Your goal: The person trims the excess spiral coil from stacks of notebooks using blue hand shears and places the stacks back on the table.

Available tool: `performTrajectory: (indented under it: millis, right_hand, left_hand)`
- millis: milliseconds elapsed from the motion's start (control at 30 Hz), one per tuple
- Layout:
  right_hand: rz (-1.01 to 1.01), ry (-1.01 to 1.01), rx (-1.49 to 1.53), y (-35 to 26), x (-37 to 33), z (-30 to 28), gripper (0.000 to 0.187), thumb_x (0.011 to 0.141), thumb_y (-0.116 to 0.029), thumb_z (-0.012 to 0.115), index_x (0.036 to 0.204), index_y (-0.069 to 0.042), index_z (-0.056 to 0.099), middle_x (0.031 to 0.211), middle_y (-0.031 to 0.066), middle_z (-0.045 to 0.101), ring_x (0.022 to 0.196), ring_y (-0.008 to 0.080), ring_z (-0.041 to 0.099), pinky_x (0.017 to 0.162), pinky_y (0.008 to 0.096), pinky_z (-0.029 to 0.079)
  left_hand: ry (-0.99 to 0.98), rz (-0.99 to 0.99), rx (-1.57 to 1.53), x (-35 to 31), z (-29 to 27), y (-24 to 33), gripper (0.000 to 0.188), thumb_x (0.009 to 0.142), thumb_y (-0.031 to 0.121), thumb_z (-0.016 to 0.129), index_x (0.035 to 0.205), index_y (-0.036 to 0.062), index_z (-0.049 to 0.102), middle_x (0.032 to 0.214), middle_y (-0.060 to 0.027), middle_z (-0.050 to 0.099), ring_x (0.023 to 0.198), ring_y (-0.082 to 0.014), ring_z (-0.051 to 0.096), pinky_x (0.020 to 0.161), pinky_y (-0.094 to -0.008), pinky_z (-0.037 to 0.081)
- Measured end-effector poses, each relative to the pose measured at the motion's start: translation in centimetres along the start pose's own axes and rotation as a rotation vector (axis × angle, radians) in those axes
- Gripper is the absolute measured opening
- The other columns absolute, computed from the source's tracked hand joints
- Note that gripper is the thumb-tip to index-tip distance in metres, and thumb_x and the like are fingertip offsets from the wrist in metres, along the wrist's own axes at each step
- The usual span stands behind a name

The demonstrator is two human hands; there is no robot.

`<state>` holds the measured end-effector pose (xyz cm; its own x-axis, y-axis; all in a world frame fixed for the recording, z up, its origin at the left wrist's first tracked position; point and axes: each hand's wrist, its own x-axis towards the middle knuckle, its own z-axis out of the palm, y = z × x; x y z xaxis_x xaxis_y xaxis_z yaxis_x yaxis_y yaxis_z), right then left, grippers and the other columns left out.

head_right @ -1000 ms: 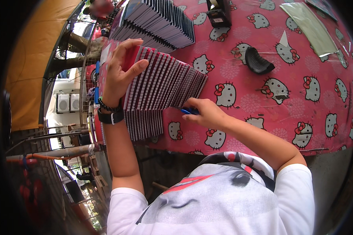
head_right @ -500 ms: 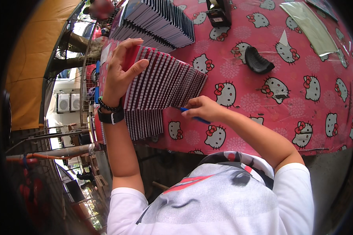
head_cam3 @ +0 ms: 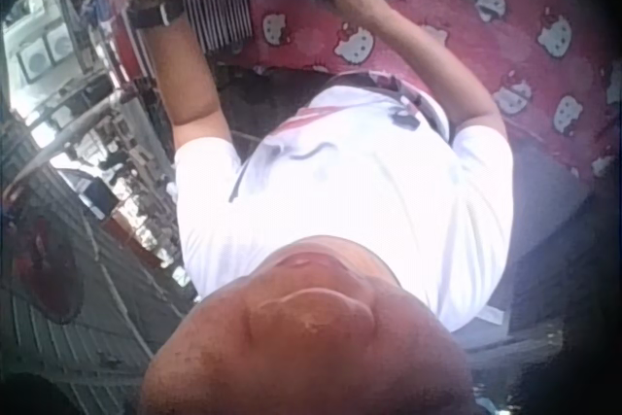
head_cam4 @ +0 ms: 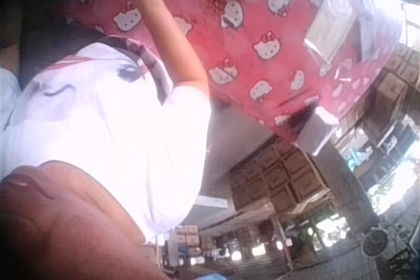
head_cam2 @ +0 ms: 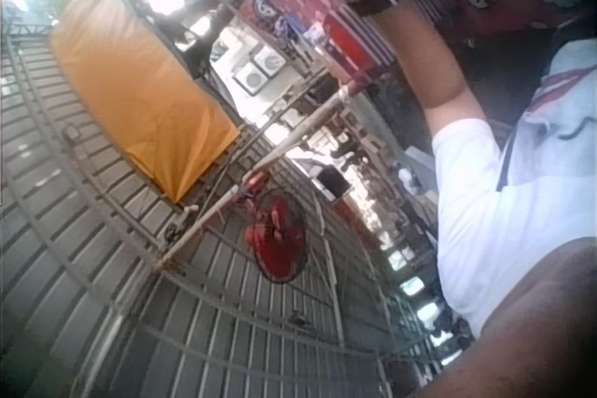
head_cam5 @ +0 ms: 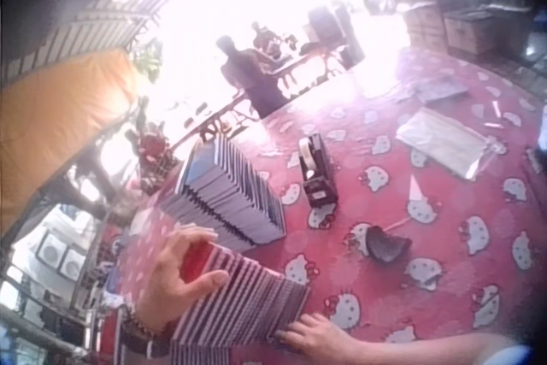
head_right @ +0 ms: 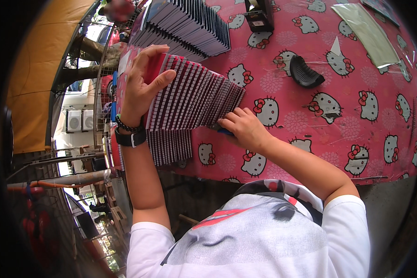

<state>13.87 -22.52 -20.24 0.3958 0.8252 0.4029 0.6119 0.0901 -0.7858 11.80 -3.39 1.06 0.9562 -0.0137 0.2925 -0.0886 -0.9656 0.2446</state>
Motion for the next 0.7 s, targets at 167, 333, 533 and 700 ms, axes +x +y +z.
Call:
performTrajectory:
  millis: [167,333,533,700]
  right_hand:
    - [0.641,-0.297,1.011,1.2,0.4,1.1,0.029,0.077,-0.020,0.072,0.098,-0.002,0.063,0.087,0.0118,0.067,0.076,0.0268,0.064,0.069,0.0317,0.050]
    - [0.016,0.029,-0.092,0.1,-0.8,0.5,0.047,0.064,-0.017,0.072,0.107,-0.008,0.056,0.099,0.0056,0.058,0.095,0.0246,0.051,0.084,0.0383,0.038]
    - [-0.115,0.065,-0.222,0.7,-0.5,0.7,0.044,0.067,-0.017,0.071,0.107,-0.008,0.057,0.098,0.0062,0.059,0.093,0.0243,0.053,0.083,0.0373,0.040]
    - [0.659,-0.332,0.980,1.5,-0.4,1.5,0.041,0.070,-0.018,0.072,0.107,-0.007,0.057,0.094,0.0078,0.059,0.092,0.0271,0.053,0.081,0.0394,0.042]
  left_hand:
    - [0.004,0.004,-0.013,0.0,0.1,0.0,0.051,0.078,0.038,0.071,0.115,0.0044,0.058,0.117,-0.0100,0.057,0.110,-0.0231,0.052,0.096,-0.0340,0.039]
    - [0.007,0.001,-0.013,-0.1,0.0,-0.2,0.051,0.078,0.038,0.071,0.115,0.0050,0.058,0.117,-0.0101,0.057,0.110,-0.0232,0.052,0.096,-0.0340,0.039]
    - [0.007,-0.001,-0.013,0.1,0.0,0.0,0.051,0.078,0.038,0.071,0.115,0.0053,0.058,0.117,-0.0099,0.057,0.110,-0.0228,0.051,0.097,-0.0340,0.038]
    - [-0.002,0.003,-0.016,0.2,0.1,0.0,0.050,0.079,0.038,0.071,0.115,0.0055,0.058,0.117,-0.0099,0.057,0.110,-0.0226,0.051,0.096,-0.0336,0.038]
